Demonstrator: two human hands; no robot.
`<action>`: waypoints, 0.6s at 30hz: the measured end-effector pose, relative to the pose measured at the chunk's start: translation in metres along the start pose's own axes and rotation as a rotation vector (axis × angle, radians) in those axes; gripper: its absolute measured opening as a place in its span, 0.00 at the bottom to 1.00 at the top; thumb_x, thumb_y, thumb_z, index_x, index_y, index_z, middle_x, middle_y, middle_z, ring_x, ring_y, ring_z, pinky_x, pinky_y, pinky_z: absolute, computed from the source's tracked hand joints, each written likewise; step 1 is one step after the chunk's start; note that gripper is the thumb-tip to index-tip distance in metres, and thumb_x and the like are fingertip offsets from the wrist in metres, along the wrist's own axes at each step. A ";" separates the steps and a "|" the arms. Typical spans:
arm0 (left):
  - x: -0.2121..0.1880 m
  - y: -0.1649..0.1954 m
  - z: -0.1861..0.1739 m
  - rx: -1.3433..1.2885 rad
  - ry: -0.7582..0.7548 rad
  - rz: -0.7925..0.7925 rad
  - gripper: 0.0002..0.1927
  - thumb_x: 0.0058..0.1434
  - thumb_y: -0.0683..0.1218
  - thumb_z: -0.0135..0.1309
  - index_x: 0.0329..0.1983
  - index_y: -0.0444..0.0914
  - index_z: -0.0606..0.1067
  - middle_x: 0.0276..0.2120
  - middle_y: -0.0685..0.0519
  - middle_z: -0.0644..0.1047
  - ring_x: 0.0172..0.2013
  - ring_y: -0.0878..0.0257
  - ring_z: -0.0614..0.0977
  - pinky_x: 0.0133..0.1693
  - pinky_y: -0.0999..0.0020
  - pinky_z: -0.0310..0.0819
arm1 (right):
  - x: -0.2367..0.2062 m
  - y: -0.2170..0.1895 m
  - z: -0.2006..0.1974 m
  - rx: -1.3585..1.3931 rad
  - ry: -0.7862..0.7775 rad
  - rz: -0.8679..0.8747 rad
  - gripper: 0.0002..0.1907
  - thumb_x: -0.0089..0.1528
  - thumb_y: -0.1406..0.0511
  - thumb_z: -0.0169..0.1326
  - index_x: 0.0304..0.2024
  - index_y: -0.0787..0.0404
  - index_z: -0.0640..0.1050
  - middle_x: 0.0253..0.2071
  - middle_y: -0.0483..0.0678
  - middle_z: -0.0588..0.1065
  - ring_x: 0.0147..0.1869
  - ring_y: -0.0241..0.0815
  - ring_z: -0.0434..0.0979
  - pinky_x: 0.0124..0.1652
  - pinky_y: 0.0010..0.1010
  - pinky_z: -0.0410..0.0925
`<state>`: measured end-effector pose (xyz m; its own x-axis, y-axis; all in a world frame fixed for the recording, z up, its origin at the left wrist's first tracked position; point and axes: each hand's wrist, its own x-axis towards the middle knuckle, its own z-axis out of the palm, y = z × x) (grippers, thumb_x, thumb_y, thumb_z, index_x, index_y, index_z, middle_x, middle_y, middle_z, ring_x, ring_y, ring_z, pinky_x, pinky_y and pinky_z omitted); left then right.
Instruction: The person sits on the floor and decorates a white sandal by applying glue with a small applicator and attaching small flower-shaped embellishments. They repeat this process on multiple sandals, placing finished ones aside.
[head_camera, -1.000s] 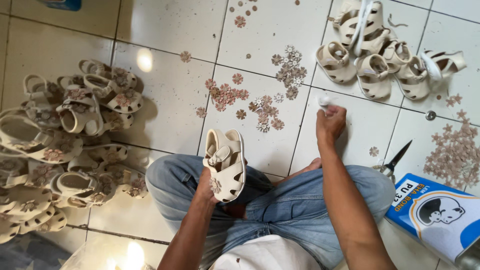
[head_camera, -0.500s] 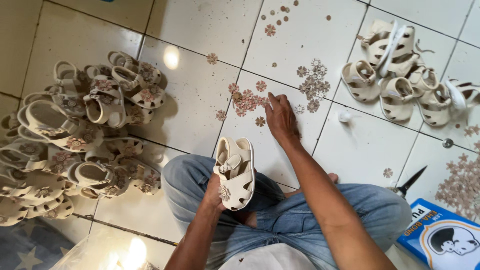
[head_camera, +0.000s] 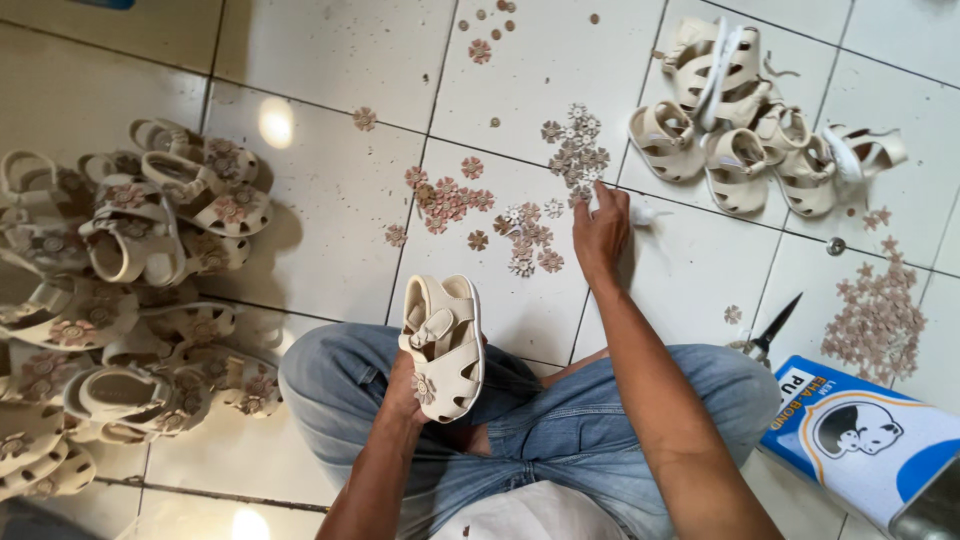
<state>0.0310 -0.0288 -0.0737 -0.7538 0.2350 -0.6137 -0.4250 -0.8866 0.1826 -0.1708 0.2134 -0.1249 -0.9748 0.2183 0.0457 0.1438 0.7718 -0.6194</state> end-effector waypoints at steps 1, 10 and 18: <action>0.002 -0.001 0.003 0.000 0.003 -0.010 0.22 0.73 0.55 0.44 0.58 0.35 0.72 0.42 0.43 0.81 0.37 0.55 0.85 0.37 0.62 0.85 | 0.001 0.002 -0.002 -0.028 -0.023 -0.007 0.18 0.62 0.66 0.62 0.55 0.64 0.78 0.48 0.54 0.73 0.40 0.49 0.77 0.45 0.39 0.69; -0.003 -0.004 0.019 0.008 0.068 -0.008 0.22 0.71 0.54 0.44 0.59 0.36 0.71 0.42 0.44 0.81 0.37 0.55 0.86 0.36 0.62 0.86 | -0.003 0.002 -0.014 -0.086 -0.044 -0.144 0.18 0.64 0.66 0.61 0.56 0.64 0.79 0.51 0.52 0.74 0.52 0.49 0.76 0.48 0.38 0.69; -0.004 -0.009 0.014 -0.005 0.015 0.007 0.21 0.73 0.53 0.44 0.61 0.36 0.70 0.44 0.44 0.81 0.39 0.55 0.85 0.38 0.60 0.86 | -0.001 0.014 -0.013 0.077 -0.130 0.009 0.08 0.63 0.66 0.63 0.41 0.64 0.81 0.41 0.49 0.79 0.40 0.41 0.82 0.41 0.32 0.73</action>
<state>0.0304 -0.0164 -0.0620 -0.7492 0.2230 -0.6237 -0.4174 -0.8900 0.1832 -0.1658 0.2316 -0.1230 -0.9881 0.1420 -0.0588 0.1439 0.7209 -0.6779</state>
